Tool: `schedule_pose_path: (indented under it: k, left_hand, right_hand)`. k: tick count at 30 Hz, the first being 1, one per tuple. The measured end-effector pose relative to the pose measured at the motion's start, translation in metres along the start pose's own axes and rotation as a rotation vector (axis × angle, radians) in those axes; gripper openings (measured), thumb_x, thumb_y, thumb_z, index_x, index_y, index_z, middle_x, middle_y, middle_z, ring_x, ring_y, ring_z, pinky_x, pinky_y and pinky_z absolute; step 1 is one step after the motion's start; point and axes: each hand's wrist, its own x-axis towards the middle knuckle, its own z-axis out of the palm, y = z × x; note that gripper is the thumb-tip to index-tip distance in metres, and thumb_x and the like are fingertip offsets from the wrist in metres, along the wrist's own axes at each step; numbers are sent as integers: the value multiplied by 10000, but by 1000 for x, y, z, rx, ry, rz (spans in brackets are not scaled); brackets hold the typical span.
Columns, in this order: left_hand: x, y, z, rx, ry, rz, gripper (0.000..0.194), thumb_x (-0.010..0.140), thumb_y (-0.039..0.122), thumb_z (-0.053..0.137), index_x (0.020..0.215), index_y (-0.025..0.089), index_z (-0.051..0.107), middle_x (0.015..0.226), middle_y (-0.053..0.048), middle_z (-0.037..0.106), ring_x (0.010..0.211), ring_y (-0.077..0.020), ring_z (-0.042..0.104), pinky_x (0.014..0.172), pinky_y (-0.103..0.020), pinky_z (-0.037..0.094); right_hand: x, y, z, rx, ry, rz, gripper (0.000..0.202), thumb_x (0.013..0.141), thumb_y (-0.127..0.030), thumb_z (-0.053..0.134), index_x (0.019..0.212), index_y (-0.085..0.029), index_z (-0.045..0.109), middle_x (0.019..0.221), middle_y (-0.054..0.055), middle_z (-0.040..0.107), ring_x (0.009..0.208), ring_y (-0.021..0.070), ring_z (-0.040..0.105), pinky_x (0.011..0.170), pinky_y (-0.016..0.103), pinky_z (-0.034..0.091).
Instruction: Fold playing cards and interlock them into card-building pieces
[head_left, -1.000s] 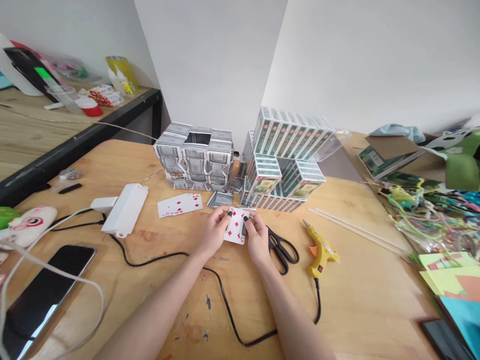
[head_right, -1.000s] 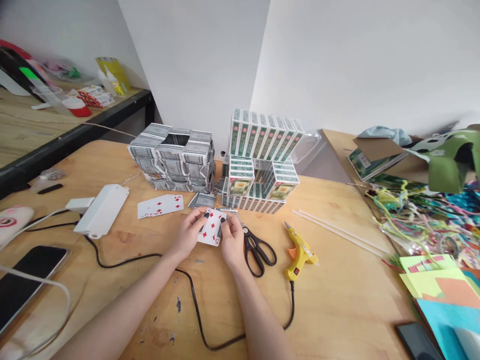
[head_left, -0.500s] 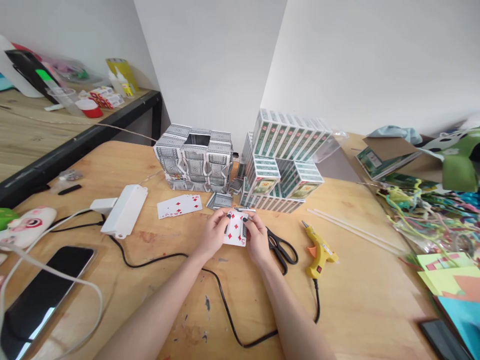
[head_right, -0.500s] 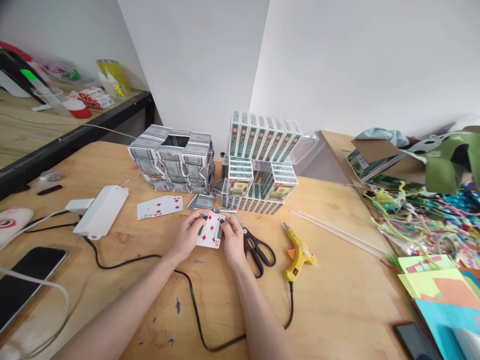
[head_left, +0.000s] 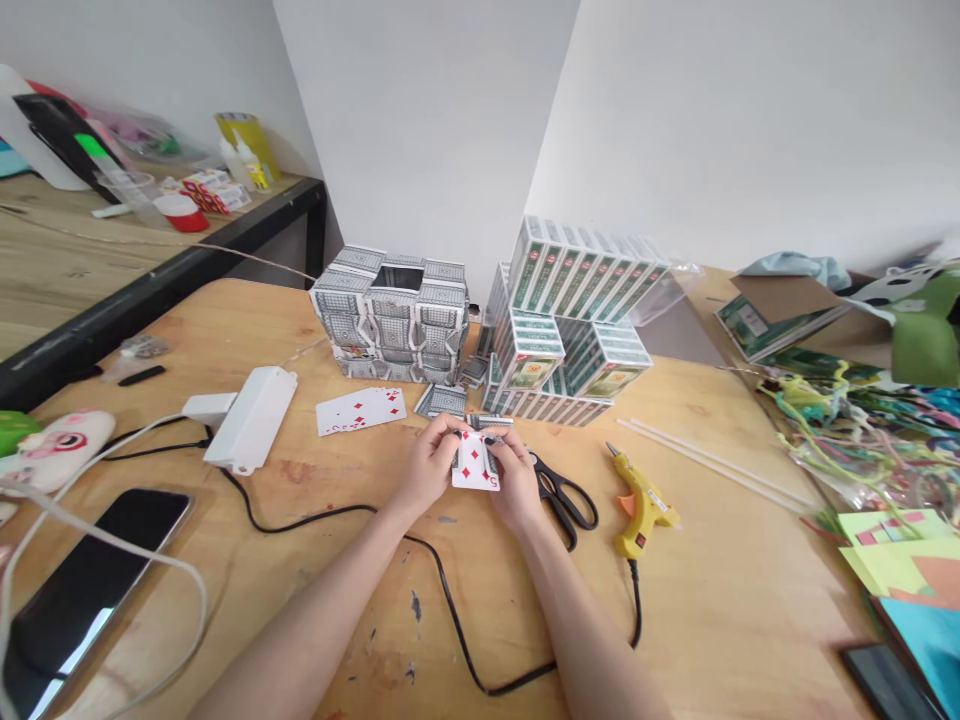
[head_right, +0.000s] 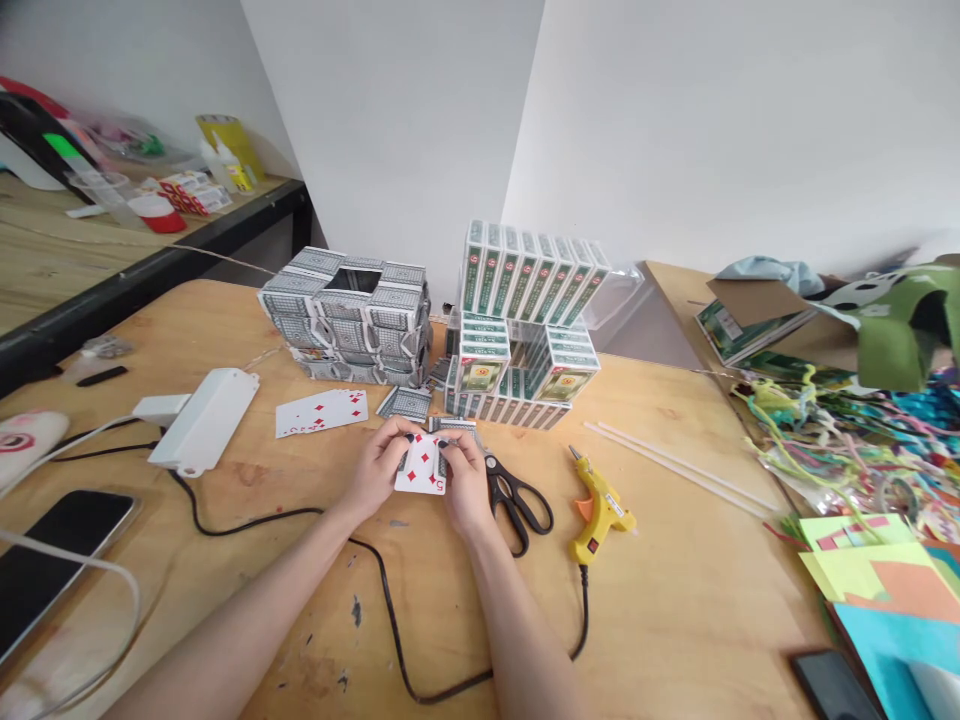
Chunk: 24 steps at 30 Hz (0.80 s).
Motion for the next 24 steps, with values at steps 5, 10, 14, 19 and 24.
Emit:
schedule_pose_path:
  k: [5,10,14,19,24]
  left_hand:
    - [0,-3,-2,61,-5,88,147,691,133,390,680,177,529,593,38,492,515,-97,422,473,-201,335]
    - [-1,-5,-2,97,8,113,144,697,139,392,669,180,526,584,38,489,516,-97,425,482,-204,338]
    - [-3,-5,-1,93,6,91,131,703,153,402,673,182,526,568,44,473,485,-91,407,458,-200,322]
    - [-1,-5,-1,102,-13,70,112,699,164,434,672,179,542,573,42,483,492,-89,415,465,-195,330]
    - [4,-1,-6,69,-28,-38,131,708,201,478,764,182,595,640,22,545,524,-100,451,468,-195,352]
  right_hand:
    - [2,2,-2,19,5,39,121,611,-197,565,727,-218,589,557,-61,533,464,99,408,457,208,305]
    - [2,2,-1,-2,23,70,114,606,-199,563,716,-219,586,523,-58,501,447,104,396,440,215,288]
    - [3,2,-1,-23,51,105,104,608,-202,554,705,-212,591,540,-40,522,461,114,422,450,227,318]
    - [5,3,-3,20,48,133,124,608,-168,545,709,-206,607,600,-24,570,509,120,474,476,225,361]
    - [2,-1,-1,20,81,187,52,663,-209,566,709,-203,590,616,-17,564,536,120,503,447,201,362]
